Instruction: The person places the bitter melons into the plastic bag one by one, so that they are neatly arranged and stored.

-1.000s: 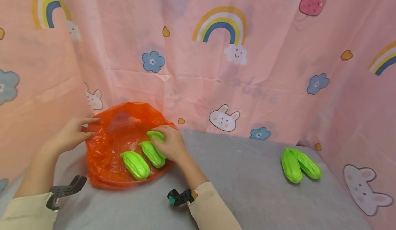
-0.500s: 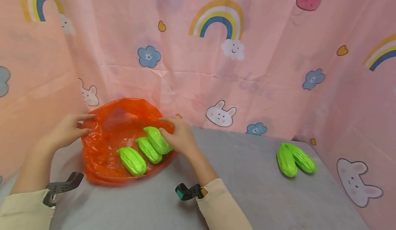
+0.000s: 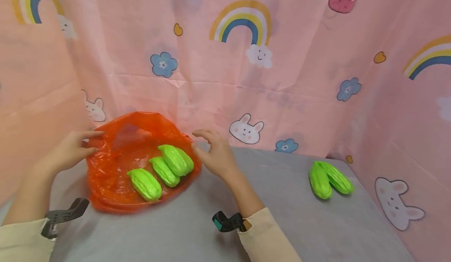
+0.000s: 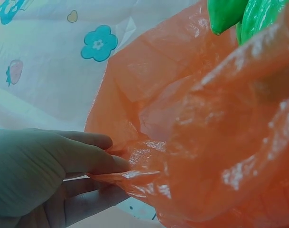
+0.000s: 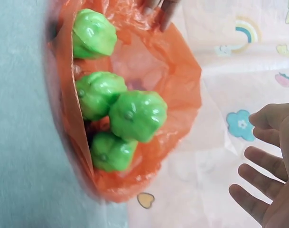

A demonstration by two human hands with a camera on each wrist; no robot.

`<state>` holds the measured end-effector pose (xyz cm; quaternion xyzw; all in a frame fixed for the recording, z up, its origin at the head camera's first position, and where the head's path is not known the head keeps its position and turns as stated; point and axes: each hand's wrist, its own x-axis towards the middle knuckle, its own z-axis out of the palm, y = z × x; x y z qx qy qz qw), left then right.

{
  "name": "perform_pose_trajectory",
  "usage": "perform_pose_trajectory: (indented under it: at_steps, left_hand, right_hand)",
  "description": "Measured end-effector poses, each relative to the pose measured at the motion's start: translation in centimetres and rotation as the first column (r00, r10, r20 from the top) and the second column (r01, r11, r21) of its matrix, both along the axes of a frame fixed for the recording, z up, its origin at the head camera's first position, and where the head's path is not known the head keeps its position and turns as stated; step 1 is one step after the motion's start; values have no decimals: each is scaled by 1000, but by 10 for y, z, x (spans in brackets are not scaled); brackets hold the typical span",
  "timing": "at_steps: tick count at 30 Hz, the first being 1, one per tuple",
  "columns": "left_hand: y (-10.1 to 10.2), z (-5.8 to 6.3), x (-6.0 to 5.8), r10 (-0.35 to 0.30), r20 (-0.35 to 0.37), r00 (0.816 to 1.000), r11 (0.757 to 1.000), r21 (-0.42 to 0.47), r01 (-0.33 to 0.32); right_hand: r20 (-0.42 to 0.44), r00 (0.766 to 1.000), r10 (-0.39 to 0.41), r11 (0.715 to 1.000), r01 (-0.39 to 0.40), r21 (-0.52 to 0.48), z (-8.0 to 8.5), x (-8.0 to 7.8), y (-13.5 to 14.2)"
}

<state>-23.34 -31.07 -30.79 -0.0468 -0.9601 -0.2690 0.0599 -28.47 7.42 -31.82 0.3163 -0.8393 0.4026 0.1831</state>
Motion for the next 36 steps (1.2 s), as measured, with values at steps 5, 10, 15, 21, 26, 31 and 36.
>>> perform_pose_trajectory:
  at_steps: [5,10,15,21,26,31,36]
  left_hand:
    - [-7,1,1,2,-14,1000,1000,-28,-2]
    - [-11,2,3,9,-18,1000,999,-52,-10]
    - [-10,3,3,6,-17,1000,998,-56,-7]
    - [-7,1,2,-7,8,1000,1000,-29,7]
    - [-6,1,1,-11,16,1000,999,-32,12]
    - [-4,-1,1,-22,22,1000,999,-26,23]
    - [0,-2,-1,-33,15,999,999,-29,34]
  right_hand:
    - [-4,1000,-28,999,29,27,7,5,9]
    - [-3,998,-56,997,56,61,10,8,18]
    - [-23,995,-94,992,96,87,11,10,36]
    - [-68,991,-113,988,119,101,12,13,62]
    - [-75,988,-135,986,142,91,12,17,80]
    - [-78,984,-162,981,169,99,8,19,98]
    - [-93,978,-189,974,199,111,4,22,118]
